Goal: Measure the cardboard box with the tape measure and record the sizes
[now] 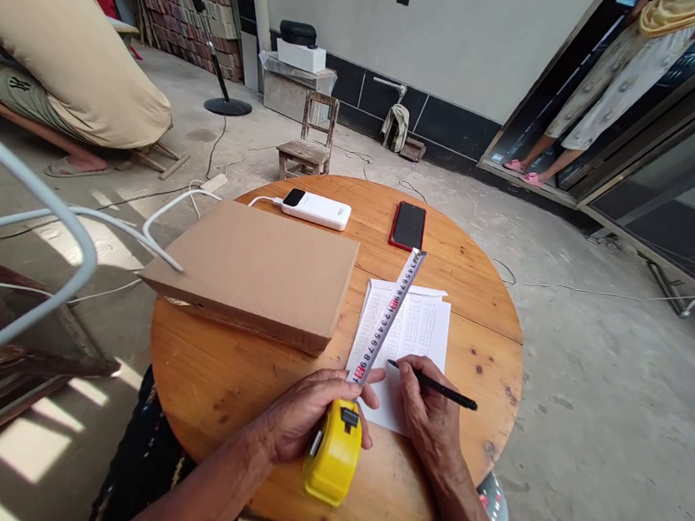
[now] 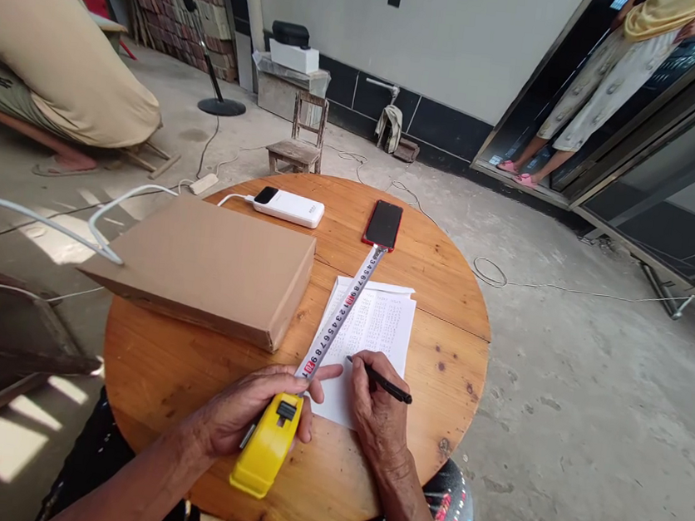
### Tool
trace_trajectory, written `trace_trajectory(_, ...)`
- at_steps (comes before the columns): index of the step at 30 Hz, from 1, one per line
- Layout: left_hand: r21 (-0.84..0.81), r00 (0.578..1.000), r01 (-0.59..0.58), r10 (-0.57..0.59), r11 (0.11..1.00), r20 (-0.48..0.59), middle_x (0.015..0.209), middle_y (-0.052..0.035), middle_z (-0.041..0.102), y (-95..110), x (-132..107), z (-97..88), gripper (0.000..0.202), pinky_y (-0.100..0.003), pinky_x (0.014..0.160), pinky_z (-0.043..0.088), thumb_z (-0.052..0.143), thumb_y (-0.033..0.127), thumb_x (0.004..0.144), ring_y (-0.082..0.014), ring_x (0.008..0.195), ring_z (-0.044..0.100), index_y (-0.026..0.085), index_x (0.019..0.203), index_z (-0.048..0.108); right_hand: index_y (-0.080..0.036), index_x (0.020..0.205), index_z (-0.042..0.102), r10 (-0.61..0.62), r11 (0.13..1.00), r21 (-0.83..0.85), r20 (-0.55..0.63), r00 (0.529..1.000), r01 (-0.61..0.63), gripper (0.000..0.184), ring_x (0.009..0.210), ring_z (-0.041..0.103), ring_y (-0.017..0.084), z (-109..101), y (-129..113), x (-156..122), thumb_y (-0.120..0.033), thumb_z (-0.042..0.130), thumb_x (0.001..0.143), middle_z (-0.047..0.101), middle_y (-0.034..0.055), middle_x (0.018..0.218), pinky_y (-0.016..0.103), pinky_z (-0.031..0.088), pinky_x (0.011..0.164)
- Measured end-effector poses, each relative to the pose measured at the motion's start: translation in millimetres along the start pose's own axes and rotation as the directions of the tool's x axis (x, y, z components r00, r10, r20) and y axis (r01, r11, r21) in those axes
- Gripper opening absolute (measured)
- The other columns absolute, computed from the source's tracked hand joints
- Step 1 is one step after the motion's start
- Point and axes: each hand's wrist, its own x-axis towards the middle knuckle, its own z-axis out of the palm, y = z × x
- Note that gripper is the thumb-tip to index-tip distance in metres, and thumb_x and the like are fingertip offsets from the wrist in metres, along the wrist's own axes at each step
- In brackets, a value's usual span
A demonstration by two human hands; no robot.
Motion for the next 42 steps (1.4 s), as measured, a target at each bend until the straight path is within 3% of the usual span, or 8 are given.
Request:
trace_trajectory(9, -0.004, 1.0, 0.001, -0.001, 1.0, 0.016, 0.083, -0.0132, 0.075, -0.2, -0.3, -0.5, 0.021, -0.019, 0.049, 0.042, 0.047, 0.024, 0.083, -0.0115, 0.047, 0.063, 0.012, 0.079, 0.063, -0.019, 0.08, 0.06, -0.003, 1.0, 0.007, 0.035, 0.999, 0.003, 0.02, 0.062, 0.052, 0.014, -0.1, -1.3, -0.3, -0.03, 0.047, 0.09, 0.059, 0.0008, 0.069, 0.025, 0.042, 0.058)
trace_trajectory(14, -0.002, 1.0, -0.009, 0.01, 1.0, 0.012, 0.089, -0.0132, 0.074, -0.7, 0.0, -1.7, 0.021, -0.02, 0.048, 0.043, 0.046, 0.024, 0.083, -0.0122, 0.047, 0.064, 0.012, 0.079, 0.062, -0.019, 0.082, 0.06, 0.013, 1.0, 0.017, -0.01, 1.0, -0.013, 0.019, 0.065, 0.054, 0.015, -0.2, 1.3, -1.3, -0.031, 0.048, 0.09, 0.061, 0.0016, 0.072, 0.026, 0.042, 0.06)
trace_trajectory(22, 0.008, 1.0, 0.002, -0.002, 1.0, 0.008, 0.085, -0.0136, 0.075, -0.7, -0.3, -1.2, 0.021, -0.02, 0.048, 0.042, 0.049, 0.025, 0.082, -0.0115, 0.046, 0.063, 0.012, 0.081, 0.064, -0.018, 0.08, 0.06, 0.0, 0.999, 0.038, 0.013, 1.0, -0.001, 0.019, 0.061, 0.049, 0.013, 0.1, 1.2, 0.1, -0.03, 0.049, 0.089, 0.058, 0.0001, 0.069, 0.025, 0.04, 0.057)
trace_trajectory(27, -0.028, 1.0, -0.003, 0.003, 1.0, 0.013, 0.105, -0.0158, 0.071, -1.7, 0.1, -2.4, 0.021, -0.021, 0.048, 0.043, 0.048, 0.024, 0.082, -0.0107, 0.047, 0.063, 0.012, 0.08, 0.065, -0.019, 0.081, 0.06, 0.056, 0.995, 0.081, -0.051, 0.997, -0.052, 0.02, 0.06, 0.05, 0.013, -0.5, 3.9, -2.4, -0.032, 0.048, 0.089, 0.057, -0.0001, 0.067, 0.025, 0.039, 0.055)
trace_trajectory(32, -0.06, 0.999, -0.018, 0.02, 0.998, 0.034, 0.13, -0.0169, 0.056, -2.5, 0.7, -3.5, 0.021, -0.022, 0.049, 0.046, 0.049, 0.022, 0.081, -0.0112, 0.052, 0.066, 0.011, 0.079, 0.066, -0.019, 0.081, 0.059, 0.137, 0.985, 0.118, -0.055, 0.989, -0.13, 0.022, 0.051, 0.044, 0.012, -0.3, 5.7, -1.5, -0.037, 0.049, 0.088, 0.05, -0.0032, 0.056, 0.024, 0.036, 0.05)
trace_trajectory(42, -0.034, 0.999, -0.029, 0.03, 0.999, 0.031, 0.14, -0.0167, 0.046, -1.8, 0.3, -3.6, 0.024, -0.021, 0.048, 0.047, 0.044, 0.019, 0.084, -0.0099, 0.052, 0.066, 0.009, 0.079, 0.065, -0.018, 0.081, 0.059, 0.142, 0.983, 0.118, -0.023, 0.99, -0.139, 0.023, 0.05, 0.043, 0.011, 1.0, 4.4, 0.5, -0.038, 0.049, 0.088, 0.048, -0.0036, 0.056, 0.023, 0.035, 0.048)
